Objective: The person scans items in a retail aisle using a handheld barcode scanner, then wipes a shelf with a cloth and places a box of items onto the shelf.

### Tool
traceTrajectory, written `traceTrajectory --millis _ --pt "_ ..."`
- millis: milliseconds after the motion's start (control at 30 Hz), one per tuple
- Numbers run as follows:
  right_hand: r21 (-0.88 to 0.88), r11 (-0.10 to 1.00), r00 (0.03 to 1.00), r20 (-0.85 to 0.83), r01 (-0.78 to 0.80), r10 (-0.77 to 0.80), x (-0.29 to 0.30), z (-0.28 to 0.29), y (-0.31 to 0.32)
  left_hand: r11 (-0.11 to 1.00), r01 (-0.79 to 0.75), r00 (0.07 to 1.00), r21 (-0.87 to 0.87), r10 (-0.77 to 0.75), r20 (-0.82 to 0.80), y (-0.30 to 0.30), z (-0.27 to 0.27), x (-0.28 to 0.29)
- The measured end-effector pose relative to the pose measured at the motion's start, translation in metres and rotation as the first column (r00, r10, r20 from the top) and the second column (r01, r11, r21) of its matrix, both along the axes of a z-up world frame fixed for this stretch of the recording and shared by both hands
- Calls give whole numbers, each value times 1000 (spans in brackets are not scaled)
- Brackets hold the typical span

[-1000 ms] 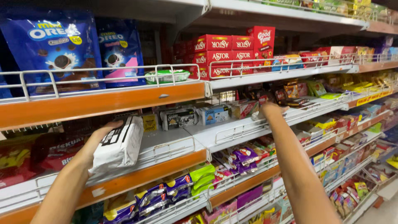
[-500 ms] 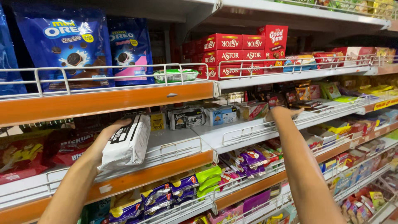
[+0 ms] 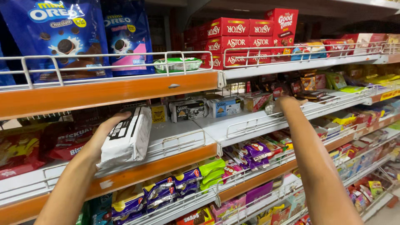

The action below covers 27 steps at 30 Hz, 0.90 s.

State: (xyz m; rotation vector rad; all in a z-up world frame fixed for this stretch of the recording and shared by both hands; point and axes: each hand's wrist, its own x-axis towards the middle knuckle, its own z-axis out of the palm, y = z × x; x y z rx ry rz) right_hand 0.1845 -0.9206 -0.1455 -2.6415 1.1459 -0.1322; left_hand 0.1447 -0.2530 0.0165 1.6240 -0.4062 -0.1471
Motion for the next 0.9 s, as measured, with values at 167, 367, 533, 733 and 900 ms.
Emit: traceTrajectory --millis 167,367,533,733,900 --pt "89 996 994 -103 -17 26 7 6 -15 999 27 999 -45 -29 -27 1 -4 2" --pt "-85 977 980 29 197 -195 10 -18 -41 997 32 999 -72 -35 -30 1 -2 -8" --pt "-77 969 972 4 234 -234 8 -22 -58 997 -74 997 -10 74 -10 -1 2 -22" --pt "-63 977 978 -28 205 -207 2 -20 -60 995 -94 996 37 94 -7 -2 4 -19" --pt "53 992 989 90 117 -122 -11 -2 -31 995 -83 997 57 83 4 -5 6 -21"
